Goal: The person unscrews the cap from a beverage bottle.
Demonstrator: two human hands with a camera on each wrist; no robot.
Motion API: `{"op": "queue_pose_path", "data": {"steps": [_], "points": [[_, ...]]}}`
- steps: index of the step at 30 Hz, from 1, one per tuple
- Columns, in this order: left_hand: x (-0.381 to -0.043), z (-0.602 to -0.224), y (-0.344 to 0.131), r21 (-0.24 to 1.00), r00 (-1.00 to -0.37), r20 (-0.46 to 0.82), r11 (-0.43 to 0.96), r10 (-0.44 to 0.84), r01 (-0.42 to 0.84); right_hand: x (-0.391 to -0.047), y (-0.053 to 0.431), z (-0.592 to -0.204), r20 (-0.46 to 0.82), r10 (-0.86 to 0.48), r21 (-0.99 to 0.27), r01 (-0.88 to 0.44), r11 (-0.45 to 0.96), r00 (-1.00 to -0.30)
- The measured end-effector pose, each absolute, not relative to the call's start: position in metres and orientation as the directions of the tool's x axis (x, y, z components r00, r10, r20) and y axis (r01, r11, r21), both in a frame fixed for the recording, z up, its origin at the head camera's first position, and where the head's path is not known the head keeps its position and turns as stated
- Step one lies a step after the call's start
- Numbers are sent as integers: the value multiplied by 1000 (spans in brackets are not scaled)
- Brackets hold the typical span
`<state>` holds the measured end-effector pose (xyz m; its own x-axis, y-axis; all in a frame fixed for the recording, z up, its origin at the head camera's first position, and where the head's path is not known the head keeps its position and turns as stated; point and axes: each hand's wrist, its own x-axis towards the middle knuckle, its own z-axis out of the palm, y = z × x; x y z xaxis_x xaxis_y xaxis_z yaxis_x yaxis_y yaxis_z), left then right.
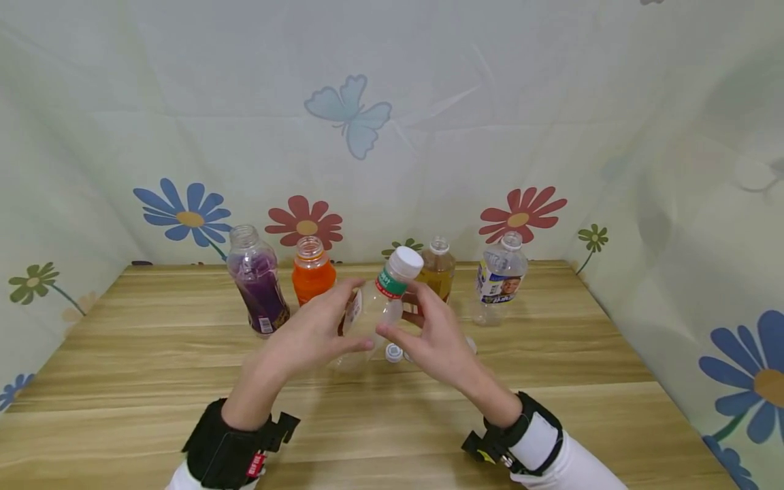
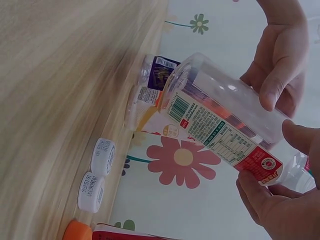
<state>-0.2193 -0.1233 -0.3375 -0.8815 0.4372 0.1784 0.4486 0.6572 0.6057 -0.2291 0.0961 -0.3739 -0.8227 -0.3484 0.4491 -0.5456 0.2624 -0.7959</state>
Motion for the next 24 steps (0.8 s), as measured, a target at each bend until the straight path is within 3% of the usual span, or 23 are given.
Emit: {"op": "queue_pose_path", "data": {"steps": [16,24], "points": [[-220,-337,-123,605,-892,199,665,406,437,-231,103,-370,456,-338,-814,-539,217,-823],[-219,-339,-123,573,-911,159,716,380,398,-234,113,-368,509,-259,-769,-569,291,-821]]}}
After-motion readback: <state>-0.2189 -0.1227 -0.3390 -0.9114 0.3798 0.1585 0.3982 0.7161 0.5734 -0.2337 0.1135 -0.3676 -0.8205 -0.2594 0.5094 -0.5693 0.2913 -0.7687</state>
